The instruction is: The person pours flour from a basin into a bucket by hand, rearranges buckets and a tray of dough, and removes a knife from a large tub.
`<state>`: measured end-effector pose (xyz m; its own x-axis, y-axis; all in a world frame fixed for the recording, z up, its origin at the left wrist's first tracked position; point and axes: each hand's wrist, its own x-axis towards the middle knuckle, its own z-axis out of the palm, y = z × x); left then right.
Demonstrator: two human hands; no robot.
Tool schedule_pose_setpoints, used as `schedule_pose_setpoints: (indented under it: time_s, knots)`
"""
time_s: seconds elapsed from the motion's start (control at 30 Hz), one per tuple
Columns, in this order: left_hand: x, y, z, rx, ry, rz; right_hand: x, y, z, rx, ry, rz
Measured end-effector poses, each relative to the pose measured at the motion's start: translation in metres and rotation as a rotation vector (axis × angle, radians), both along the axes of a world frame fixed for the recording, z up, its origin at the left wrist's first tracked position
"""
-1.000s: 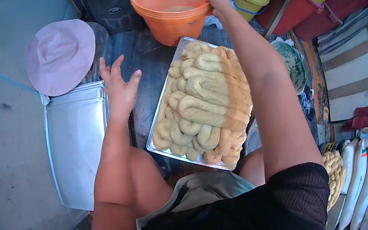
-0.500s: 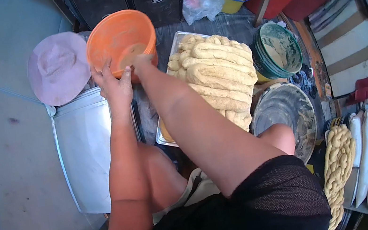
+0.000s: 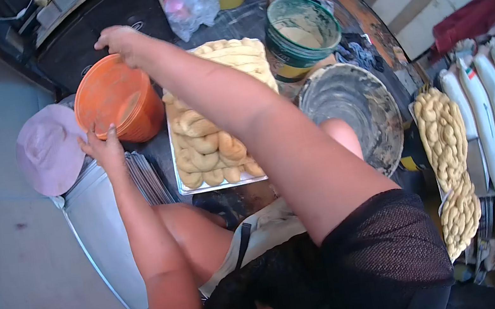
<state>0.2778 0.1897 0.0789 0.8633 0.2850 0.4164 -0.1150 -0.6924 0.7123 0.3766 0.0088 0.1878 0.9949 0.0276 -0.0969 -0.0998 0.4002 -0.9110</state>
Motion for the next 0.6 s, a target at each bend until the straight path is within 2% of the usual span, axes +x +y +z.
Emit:
schedule_pose_setpoints:
  time_s: [0.03, 0.1, 0.2, 0.3, 0.43, 0.5, 0.57, 0.6]
  knots:
    - [-0.001, -0.002, 0.000, 0.012, 0.011, 0.004, -0.012, -0.023, 0.009, -0.077, -0.078, -0.007]
    - [-0.003, -0.005, 0.001, 0.039, 0.032, 0.010, -0.035, -0.070, 0.015, -0.048, -0.164, -0.044]
    - [-0.002, -0.013, -0.006, 0.127, 0.022, -0.049, -0.090, -0.136, 0.009, -0.110, -0.193, -0.191]
    - [-0.005, -0.024, -0.007, 0.185, -0.021, -0.115, -0.145, -0.199, -0.022, -0.182, -0.167, -0.363]
    - [-0.001, -0.036, -0.021, 0.271, -0.030, -0.170, -0.205, -0.255, -0.089, -0.118, -0.018, -0.664]
    - [0.005, -0.035, -0.030, 0.313, -0.055, -0.179, -0.216, -0.270, -0.131, -0.276, 0.132, -0.711]
    - [0.010, -0.030, -0.036, 0.316, -0.048, -0.198, -0.211, -0.289, -0.159, -0.709, 0.220, -0.565]
    - [0.013, -0.027, -0.038, 0.319, -0.046, -0.202, -0.200, -0.295, -0.174, -0.771, 0.166, -0.562]
